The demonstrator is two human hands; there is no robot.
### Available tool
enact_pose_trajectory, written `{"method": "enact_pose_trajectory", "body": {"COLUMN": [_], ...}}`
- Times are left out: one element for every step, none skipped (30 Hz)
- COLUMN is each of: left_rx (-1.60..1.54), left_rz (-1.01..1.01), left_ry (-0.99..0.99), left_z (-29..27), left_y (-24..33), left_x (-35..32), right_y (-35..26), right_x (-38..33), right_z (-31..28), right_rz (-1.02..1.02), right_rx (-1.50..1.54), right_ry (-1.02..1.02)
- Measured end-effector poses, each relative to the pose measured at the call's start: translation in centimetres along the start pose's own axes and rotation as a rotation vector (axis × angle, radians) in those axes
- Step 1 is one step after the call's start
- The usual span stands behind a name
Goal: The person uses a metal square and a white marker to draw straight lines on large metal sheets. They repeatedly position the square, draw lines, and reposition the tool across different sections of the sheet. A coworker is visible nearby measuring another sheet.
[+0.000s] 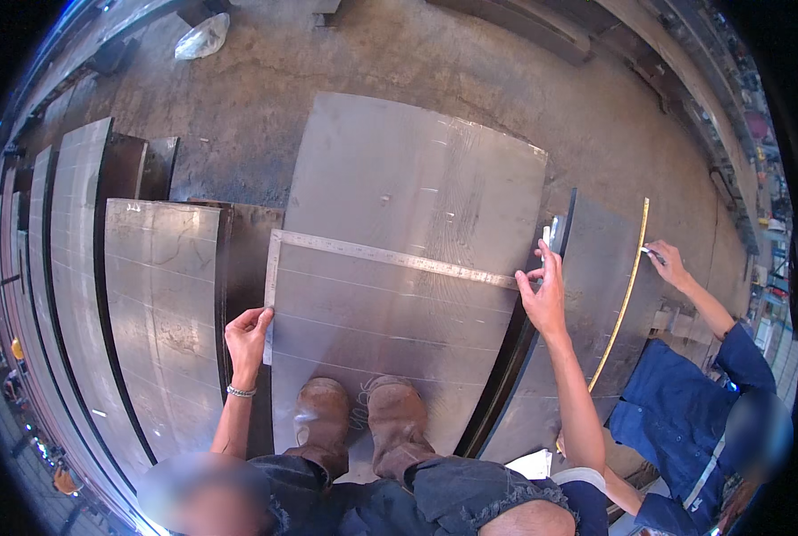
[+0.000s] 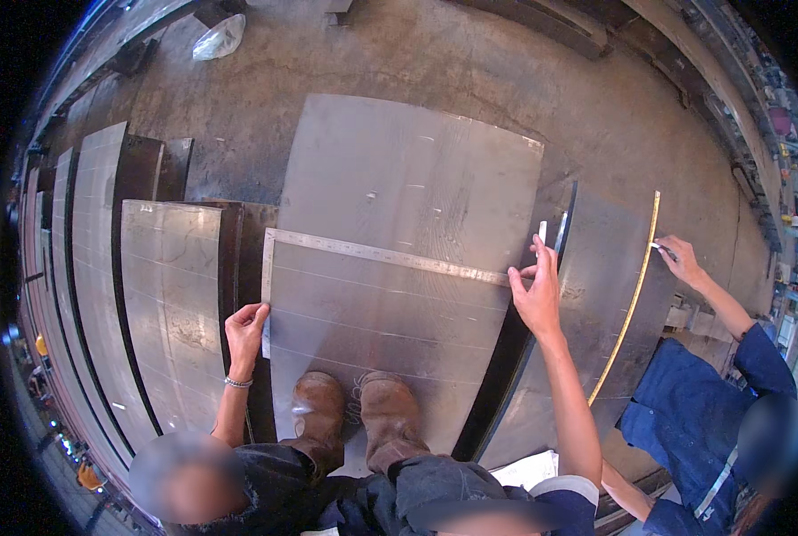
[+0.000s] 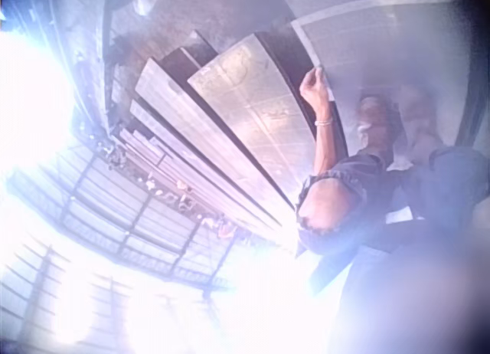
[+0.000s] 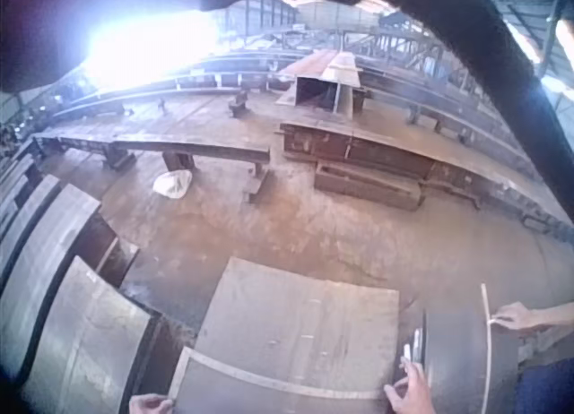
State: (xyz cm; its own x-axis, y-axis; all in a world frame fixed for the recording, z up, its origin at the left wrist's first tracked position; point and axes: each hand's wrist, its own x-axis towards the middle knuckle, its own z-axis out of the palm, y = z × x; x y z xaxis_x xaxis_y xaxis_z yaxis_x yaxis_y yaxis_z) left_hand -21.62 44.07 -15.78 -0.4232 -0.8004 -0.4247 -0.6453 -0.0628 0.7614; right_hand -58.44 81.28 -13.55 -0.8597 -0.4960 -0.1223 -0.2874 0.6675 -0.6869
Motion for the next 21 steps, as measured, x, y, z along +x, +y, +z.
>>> {"method": "enact_pose_trajectory", "body": {"left_rx": [0.016,0.033,0.049,0.046,0.043,0.04,0.046,0.042,0.039,0.035,0.045,0.054,0.064,0.075,0.085,0.094,0.108,0.122,0.136,0.131,0.126], "left_rz": [-0.019,-0.037,-0.055,-0.054,-0.053,-0.052,-0.044,-0.029,-0.014,0.001,-0.001,-0.003,-0.005,0.004,0.013,0.021,0.028,0.034,0.039,0.048,0.056], "left_ry": [-0.012,-0.024,-0.036,-0.036,-0.036,-0.037,-0.03,-0.024,-0.018,-0.012,-0.012,-0.012,-0.01,-0.003,0.004,0.01,0.01,0.009,0.011,0.014,0.018], "left_z": [-0.1,-0.2,-0.2,-0.1,0.0,0.1,0.2,0.3,0.4,0.5,0.6,0.5,0.5,0.5,0.5,0.5,0.5,0.5,0.5,0.6,0.7], "left_y": [0.2,0.3,0.5,0.7,1.0,1.2,1.4,1.4,1.4,1.3,1.4,1.4,1.4,1.3,1.2,1.1,1.0,0.9,0.9,0.9,1.1], "left_x": [0.2,0.3,0.5,0.6,0.8,0.8,0.7,0.7,0.7,0.7,0.7,0.7,0.7,0.7,0.7,0.7,0.8,0.9,1.0,1.0,1.0], "right_y": [0.0,0.0,0.0,0.1,0.1,0.2,0.2,0.2,0.1,-0.2,-0.4,-0.6,-0.8,-0.9,-1.0,-1.1,-1.1,-1.1,-1.0,-0.9,-1.0], "right_x": [0.1,0.1,0.2,0.4,0.5,0.6,0.7,0.7,0.9,1.0,1.1,1.2,1.4,1.4,1.5,1.6,1.6,1.7,1.7,1.7,1.7], "right_z": [0.1,0.1,0.2,0.2,0.3,0.3,0.3,0.3,0.2,0.1,0.0,0.0,-0.1,-0.1,-0.1,-0.1,-0.1,-0.1,-0.2,-0.2,-0.1], "right_rz": [-0.002,-0.004,-0.002,-0.001,0.0,0.003,0.007,0.01,0.012,0.013,0.015,0.011,0.007,0.003,0.005,0.007,0.009,0.002,-0.007,-0.015,-0.009], "right_rx": [-0.003,-0.007,-0.005,-0.003,-0.002,0.001,0.004,0.006,-0.006,-0.018,-0.03,-0.04,-0.048,-0.056,-0.055,-0.056,-0.057,-0.062,-0.065,-0.069,-0.071], "right_ry": [0.004,0.008,0.012,0.017,0.022,0.022,0.023,0.024,0.019,0.014,0.009,0.0,-0.01,-0.021,-0.021,-0.021,-0.022,-0.02,-0.02,-0.019,-0.022]}}
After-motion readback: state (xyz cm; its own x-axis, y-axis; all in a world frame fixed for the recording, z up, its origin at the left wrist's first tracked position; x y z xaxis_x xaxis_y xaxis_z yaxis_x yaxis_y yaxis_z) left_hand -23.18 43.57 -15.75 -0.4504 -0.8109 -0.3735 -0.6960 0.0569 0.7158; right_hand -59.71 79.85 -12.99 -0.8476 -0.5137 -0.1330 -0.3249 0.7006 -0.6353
